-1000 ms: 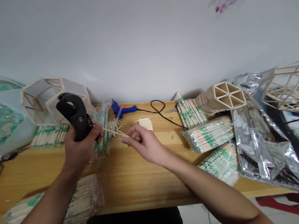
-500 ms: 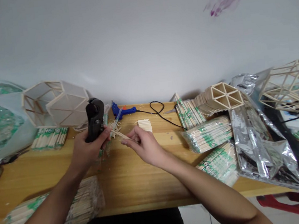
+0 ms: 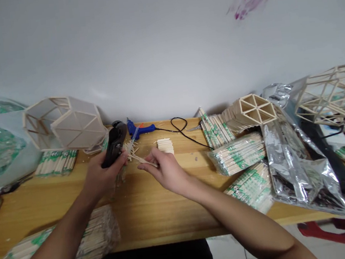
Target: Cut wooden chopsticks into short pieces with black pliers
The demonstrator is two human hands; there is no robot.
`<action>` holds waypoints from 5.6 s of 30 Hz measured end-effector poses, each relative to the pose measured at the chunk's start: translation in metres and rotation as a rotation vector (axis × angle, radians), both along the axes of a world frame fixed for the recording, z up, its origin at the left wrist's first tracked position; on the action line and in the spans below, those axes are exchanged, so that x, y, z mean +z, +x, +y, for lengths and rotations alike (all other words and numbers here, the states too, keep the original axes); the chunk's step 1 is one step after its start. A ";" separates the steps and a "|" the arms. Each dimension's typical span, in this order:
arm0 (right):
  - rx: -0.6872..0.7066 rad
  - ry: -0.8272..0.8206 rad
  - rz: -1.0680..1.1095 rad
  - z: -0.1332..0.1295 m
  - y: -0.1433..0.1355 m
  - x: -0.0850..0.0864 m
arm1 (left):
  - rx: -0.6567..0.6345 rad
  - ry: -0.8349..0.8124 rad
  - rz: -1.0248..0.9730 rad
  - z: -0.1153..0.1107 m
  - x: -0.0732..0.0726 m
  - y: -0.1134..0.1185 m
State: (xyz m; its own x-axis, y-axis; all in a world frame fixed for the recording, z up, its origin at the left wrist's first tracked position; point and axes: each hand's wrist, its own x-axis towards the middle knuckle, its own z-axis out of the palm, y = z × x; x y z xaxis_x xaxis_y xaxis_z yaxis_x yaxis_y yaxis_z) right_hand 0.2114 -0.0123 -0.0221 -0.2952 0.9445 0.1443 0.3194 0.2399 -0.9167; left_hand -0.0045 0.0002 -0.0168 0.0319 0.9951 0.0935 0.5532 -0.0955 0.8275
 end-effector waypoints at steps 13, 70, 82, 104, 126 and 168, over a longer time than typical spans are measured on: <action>0.017 0.074 -0.106 -0.002 0.000 -0.003 | 0.014 -0.006 0.044 0.000 0.000 0.002; -0.017 -0.210 0.300 0.017 0.012 0.014 | -0.381 0.058 0.327 0.000 0.013 0.000; 0.085 -0.283 0.338 0.018 0.016 0.023 | -0.370 0.049 0.348 -0.004 0.015 0.004; -0.006 -0.103 0.074 0.018 0.017 0.013 | -0.039 0.178 0.385 0.012 0.018 -0.014; -0.025 -0.544 0.403 0.023 0.017 0.016 | -0.287 0.023 0.690 -0.003 0.020 -0.002; 0.164 -0.700 0.385 0.007 0.004 0.011 | -0.149 -0.244 -0.047 -0.002 0.018 0.013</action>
State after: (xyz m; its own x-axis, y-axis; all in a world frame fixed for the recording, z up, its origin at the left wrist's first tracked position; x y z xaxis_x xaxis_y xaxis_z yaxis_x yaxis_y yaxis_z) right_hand 0.2156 -0.0053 -0.0114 -0.4875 0.8025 -0.3440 -0.0376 -0.4129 -0.9100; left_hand 0.0089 -0.0022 0.0009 0.1812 0.9729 -0.1433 0.5083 0.0321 0.8606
